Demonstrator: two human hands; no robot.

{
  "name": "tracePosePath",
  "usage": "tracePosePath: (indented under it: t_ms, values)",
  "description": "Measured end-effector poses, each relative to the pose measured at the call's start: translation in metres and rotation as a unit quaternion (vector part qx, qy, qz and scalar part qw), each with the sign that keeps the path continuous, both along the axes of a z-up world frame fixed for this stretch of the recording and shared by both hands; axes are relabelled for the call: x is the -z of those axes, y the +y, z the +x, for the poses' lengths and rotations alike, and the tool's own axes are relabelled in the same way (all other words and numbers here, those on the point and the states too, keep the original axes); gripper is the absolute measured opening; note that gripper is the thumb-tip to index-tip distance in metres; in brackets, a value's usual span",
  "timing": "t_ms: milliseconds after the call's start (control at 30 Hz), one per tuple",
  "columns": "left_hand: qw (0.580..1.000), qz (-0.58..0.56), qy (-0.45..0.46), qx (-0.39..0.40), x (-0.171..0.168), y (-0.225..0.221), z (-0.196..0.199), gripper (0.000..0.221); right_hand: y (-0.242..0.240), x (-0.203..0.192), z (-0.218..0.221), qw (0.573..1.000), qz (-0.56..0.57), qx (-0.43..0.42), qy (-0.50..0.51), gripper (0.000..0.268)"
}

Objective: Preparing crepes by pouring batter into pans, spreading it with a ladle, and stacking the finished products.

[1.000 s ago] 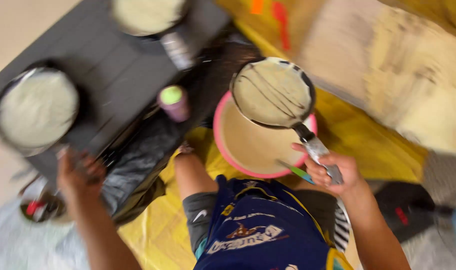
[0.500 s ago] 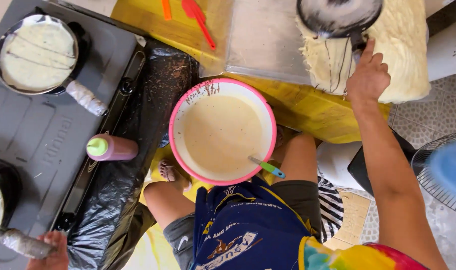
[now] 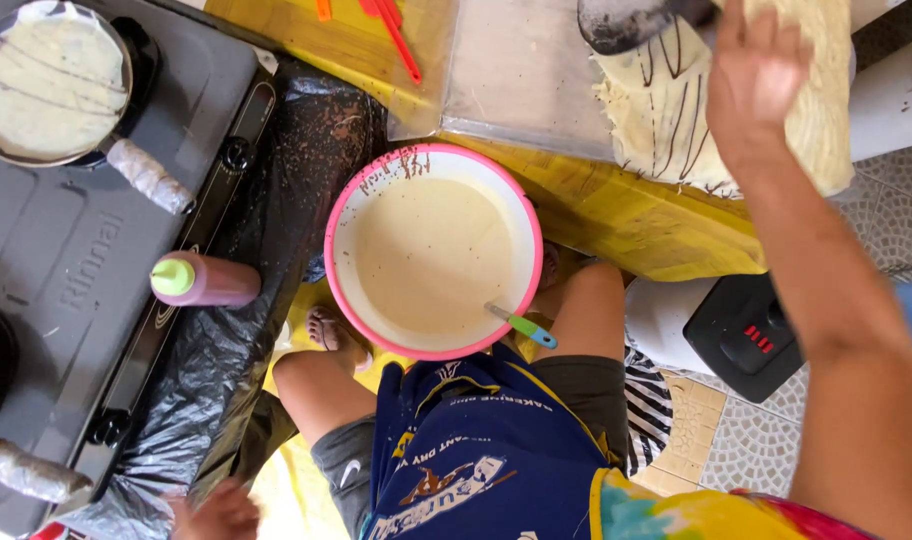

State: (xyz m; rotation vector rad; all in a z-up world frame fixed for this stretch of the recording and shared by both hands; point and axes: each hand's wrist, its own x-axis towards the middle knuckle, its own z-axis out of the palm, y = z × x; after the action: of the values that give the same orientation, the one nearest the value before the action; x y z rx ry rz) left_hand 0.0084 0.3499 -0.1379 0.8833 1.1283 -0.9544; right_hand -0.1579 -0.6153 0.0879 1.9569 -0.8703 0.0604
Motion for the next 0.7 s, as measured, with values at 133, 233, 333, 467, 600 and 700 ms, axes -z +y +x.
tracePosePath:
  t_ms: [133,233,333,467,600,700]
  values:
    - [0.897,0.196,-0.265,0.295,0.014,-0.128,-0.046,0.029,0.027,-0.052,0.061,0.983,-0.005,0.061,0.175,0.018]
    - [0.803,0.158,-0.355,0.452,-0.156,-0.267,-0.063,0.033,0.087,-0.068,0.084,0.995,-0.067,0.035,0.068,0.042]
    - [0.822,0.039,-0.366,0.434,-0.208,-0.320,-0.069,0.049,0.170,-0.068,0.087,0.881,0.363,-0.140,-0.270,0.040]
    - [0.741,0.023,-0.553,0.380,-0.228,-0.349,-0.062,0.064,0.347,-0.016,0.091,0.484,0.754,-0.083,-0.435,0.033]
    - [0.760,0.019,-0.606,0.236,-0.200,-0.335,-0.064,0.078,0.496,0.073,0.084,-0.007,0.911,0.139,-0.389,0.066]
    - [0.823,0.123,-0.518,0.200,-0.203,-0.285,-0.075,0.041,0.542,0.060,0.096,0.059,0.976,0.029,-0.209,0.071]
